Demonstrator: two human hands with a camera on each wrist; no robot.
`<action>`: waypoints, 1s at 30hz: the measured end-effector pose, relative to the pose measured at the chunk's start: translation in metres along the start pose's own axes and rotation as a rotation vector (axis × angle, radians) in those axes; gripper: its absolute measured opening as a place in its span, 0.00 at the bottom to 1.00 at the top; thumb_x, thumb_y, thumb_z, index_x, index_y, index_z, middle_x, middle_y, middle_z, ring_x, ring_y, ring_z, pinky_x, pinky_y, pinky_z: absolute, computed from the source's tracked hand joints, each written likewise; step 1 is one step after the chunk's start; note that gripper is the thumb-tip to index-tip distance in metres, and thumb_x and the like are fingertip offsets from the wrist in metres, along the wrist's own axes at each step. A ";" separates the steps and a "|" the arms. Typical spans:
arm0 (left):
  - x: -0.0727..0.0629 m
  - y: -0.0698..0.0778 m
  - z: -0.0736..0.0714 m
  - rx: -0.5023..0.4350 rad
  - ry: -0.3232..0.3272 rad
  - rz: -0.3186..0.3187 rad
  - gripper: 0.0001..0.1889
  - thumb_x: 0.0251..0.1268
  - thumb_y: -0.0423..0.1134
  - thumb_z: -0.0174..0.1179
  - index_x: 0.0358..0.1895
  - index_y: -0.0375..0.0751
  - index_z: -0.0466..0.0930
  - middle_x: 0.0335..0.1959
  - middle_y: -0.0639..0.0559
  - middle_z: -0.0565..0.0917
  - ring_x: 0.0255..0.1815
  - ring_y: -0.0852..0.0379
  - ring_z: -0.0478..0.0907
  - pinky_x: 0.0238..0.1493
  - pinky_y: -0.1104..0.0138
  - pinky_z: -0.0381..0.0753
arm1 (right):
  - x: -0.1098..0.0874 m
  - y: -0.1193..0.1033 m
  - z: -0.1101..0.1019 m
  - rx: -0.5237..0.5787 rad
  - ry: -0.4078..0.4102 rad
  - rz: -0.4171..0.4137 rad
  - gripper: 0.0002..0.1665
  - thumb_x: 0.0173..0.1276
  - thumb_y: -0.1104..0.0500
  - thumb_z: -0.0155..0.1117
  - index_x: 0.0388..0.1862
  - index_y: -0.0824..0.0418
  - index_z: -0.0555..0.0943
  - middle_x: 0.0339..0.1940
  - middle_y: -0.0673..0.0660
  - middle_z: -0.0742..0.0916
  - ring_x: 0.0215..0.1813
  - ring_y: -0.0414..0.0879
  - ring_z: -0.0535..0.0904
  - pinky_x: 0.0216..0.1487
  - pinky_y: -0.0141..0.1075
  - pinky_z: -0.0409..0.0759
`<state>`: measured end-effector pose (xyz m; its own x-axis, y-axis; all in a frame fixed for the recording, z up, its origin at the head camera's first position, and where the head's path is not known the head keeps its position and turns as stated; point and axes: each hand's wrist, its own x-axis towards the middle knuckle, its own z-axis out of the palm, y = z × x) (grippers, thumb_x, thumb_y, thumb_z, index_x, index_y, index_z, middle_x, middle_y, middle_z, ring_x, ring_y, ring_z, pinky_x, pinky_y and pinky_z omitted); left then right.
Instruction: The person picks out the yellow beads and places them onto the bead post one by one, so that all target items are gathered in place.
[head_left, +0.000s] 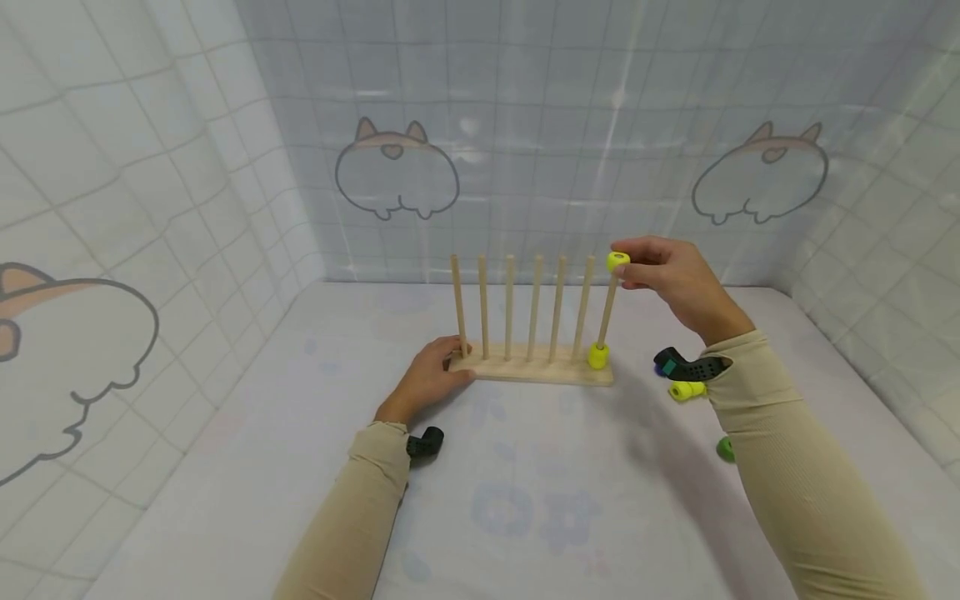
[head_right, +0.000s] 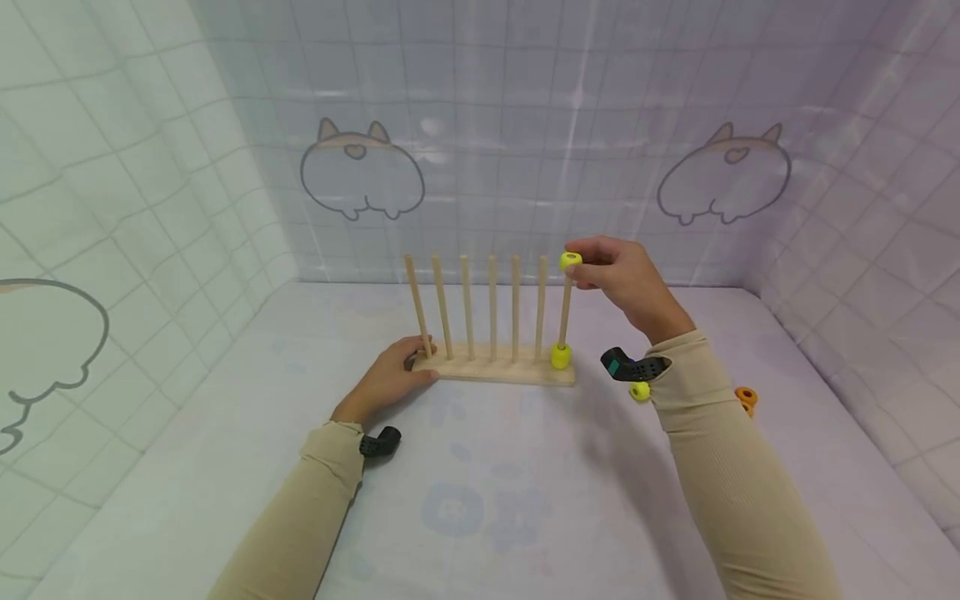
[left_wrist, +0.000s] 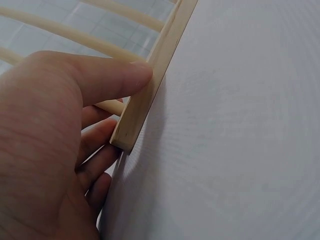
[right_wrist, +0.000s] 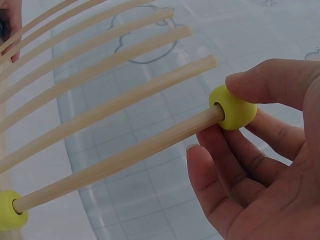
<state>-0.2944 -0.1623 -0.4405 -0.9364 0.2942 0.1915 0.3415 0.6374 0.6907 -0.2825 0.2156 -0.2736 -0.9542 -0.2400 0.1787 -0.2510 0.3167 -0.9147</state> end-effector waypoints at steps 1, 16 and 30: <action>0.000 0.000 0.000 -0.001 0.000 0.000 0.18 0.63 0.41 0.68 0.55 0.43 0.80 0.71 0.43 0.71 0.71 0.42 0.66 0.71 0.49 0.64 | 0.000 0.000 0.000 -0.001 -0.001 0.000 0.28 0.72 0.54 0.66 0.68 0.60 0.74 0.62 0.57 0.78 0.56 0.50 0.78 0.59 0.36 0.78; -0.001 0.000 0.005 -0.009 -0.011 -0.016 0.20 0.63 0.42 0.68 0.57 0.43 0.79 0.71 0.43 0.71 0.72 0.42 0.65 0.71 0.49 0.64 | 0.001 0.009 -0.005 0.031 0.025 0.011 0.28 0.72 0.53 0.67 0.66 0.64 0.76 0.62 0.58 0.81 0.58 0.45 0.79 0.59 0.33 0.78; 0.000 0.000 0.000 -0.015 -0.009 -0.012 0.20 0.63 0.43 0.68 0.57 0.44 0.79 0.71 0.44 0.71 0.72 0.44 0.65 0.71 0.51 0.64 | -0.014 0.021 -0.013 0.274 0.110 0.003 0.24 0.71 0.58 0.68 0.61 0.66 0.78 0.56 0.59 0.82 0.57 0.51 0.80 0.53 0.32 0.81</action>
<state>-0.2941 -0.1629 -0.4405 -0.9396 0.2931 0.1769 0.3291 0.6303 0.7032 -0.2763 0.2376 -0.2904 -0.9704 -0.1342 0.2007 -0.2094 0.0544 -0.9763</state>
